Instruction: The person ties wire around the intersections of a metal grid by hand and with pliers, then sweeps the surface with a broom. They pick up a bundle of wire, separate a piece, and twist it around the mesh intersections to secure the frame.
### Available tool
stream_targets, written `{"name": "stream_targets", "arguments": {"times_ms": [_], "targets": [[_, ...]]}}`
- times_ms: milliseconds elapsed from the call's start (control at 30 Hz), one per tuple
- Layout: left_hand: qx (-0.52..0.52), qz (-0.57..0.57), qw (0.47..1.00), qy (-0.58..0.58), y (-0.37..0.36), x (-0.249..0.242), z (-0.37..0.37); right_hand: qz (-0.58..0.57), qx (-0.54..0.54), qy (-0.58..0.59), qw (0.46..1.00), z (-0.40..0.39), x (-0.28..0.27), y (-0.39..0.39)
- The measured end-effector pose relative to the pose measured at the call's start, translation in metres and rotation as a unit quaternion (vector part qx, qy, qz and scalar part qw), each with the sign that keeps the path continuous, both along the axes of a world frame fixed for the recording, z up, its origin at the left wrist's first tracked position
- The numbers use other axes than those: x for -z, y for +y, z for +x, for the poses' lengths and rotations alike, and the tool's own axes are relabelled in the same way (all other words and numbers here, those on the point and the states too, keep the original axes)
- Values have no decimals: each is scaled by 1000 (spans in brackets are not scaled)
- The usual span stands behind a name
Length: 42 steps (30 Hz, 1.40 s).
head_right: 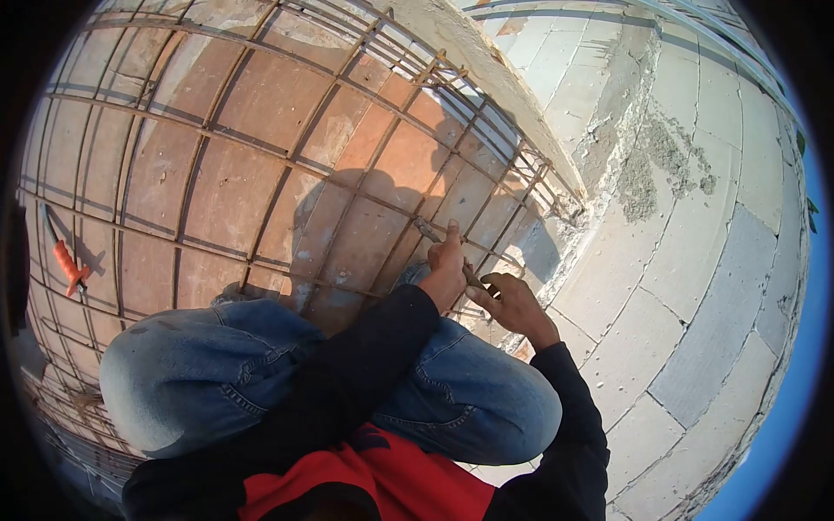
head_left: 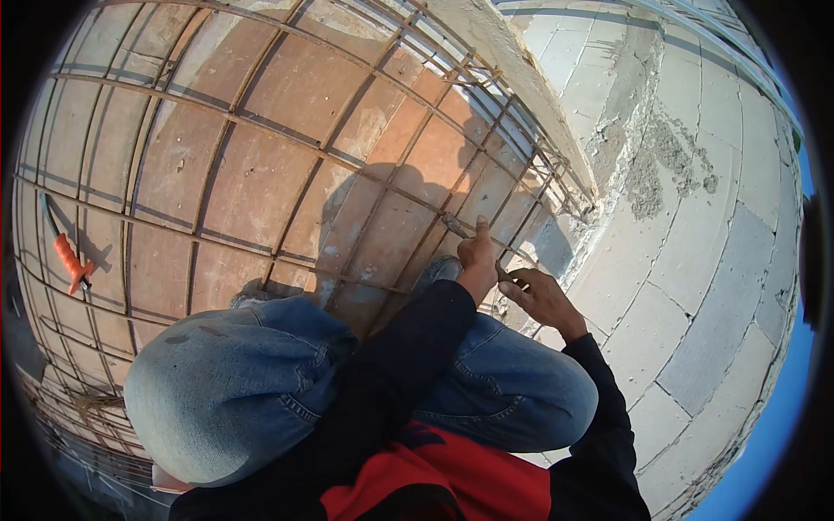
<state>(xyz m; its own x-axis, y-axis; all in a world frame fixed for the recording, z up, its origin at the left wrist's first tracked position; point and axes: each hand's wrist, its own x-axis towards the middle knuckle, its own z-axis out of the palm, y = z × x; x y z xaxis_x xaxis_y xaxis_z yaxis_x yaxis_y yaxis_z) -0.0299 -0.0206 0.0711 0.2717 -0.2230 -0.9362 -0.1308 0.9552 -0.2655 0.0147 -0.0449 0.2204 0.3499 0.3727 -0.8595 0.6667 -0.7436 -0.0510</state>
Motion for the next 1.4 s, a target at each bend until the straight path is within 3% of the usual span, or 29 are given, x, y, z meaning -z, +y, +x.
{"name": "stream_targets", "arguments": {"times_ms": [67, 167, 233, 267, 300, 367, 433, 500, 567, 600, 633, 667, 700, 733, 767, 833, 867, 933, 967, 1000, 1033, 1067, 1133, 1167, 1233, 1267, 1300, 1367, 1400], "targets": [[57, 31, 997, 36, -23, 18, 11, -3, 25, 1, 1000, 1, 11, -18], [116, -7, 991, 61, 8, -3, -16, 35, 388, 107, 915, -7, 16, -37], [-43, -19, 990, -131, -12, 20, -17, 43, 483, 125, 865, -2, 33, -71], [-59, 24, 988, -141, -29, 33, -11, 47, 572, 137, 808, -1, 40, -90], [-59, 32, 988, -137, -34, 33, -12, 50, 570, 144, 807, -11, 38, -93], [6, 213, 972, -97, -38, 31, -12, 107, 706, 170, 680, -38, 32, -87], [-26, 306, 950, -54, -36, 18, -11, 122, 717, 214, 653, -50, 30, -97], [-42, 522, 846, -103, -25, 9, -9, 158, 673, 221, 688, -54, 24, -106], [-72, 495, 851, -160, 5, -12, -10, 188, 658, 213, 698, -35, 19, -117], [-114, 461, 853, -215, 26, -23, -10, 247, 588, 182, 749, -15, 24, -129], [-107, 470, 849, -216, 48, -32, -15, 303, 511, 147, 791, 1, 29, -137], [-59, 434, 860, -263, 70, -40, -25, 308, 512, 154, 787, 15, 34, -136], [-10, 393, 867, -306, 85, -45, -34, 379, 398, 22, 835, 29, 39, -132], [-96, 324, 882, -328, 93, -46, -39, 437, 270, -112, 850, 38, 44, -130], [-179, 251, 886, -347, 101, -47, -42, 444, 277, -108, 845, 38, 51, -129], [-366, 273, 841, -290, 116, -57, -43, 353, 67, 3, 933, 22, 63, -117], [-346, 391, 819, -239, 125, -56, -49, 361, 71, 7, 930, 14, 59, -111], [-230, 590, 764, -124, 144, -47, -78, 221, 57, 418, 879, 1, 28, -91], [-132, 667, 730, -64, 155, -40, -98, 228, 61, 425, 874, 12, 36, -103], [-76, 669, 737, -60, 165, -38, -117, 340, 269, 473, 767, 30, 45, -121], [-20, 667, 742, -57, 172, -38, -132, 425, 461, 488, 607, 40, 55, -136], [-6, 632, 769, -100, 174, -40, -141, 427, 465, 493, 599, 44, 64, -136], [-100, 513, 824, -218, 166, -41, -140, 345, 419, 181, 820, 54, 80, -126], [-151, 450, 841, -259, 160, -40, -133, 347, 420, 187, 817, 49, 89, -127], [-208, 401, 846, -283, 151, -28, -120, 239, 153, 189, 940, 30, 100, -132], [-177, 423, 856, -239, 144, -20, -115, 66, 178, 276, 942, 30, 95, -128], [-145, 443, 863, -194, 135, -19, -108, 70, 180, 271, 943, 32, 99, -130], [-15, 510, 855, -89, 118, -37, -90, 325, 135, 187, 917, 34, 107, -143], [4, 521, 848, -93, 108, -34, -84, 368, 110, 111, 917, 38, 90, -130]]}}
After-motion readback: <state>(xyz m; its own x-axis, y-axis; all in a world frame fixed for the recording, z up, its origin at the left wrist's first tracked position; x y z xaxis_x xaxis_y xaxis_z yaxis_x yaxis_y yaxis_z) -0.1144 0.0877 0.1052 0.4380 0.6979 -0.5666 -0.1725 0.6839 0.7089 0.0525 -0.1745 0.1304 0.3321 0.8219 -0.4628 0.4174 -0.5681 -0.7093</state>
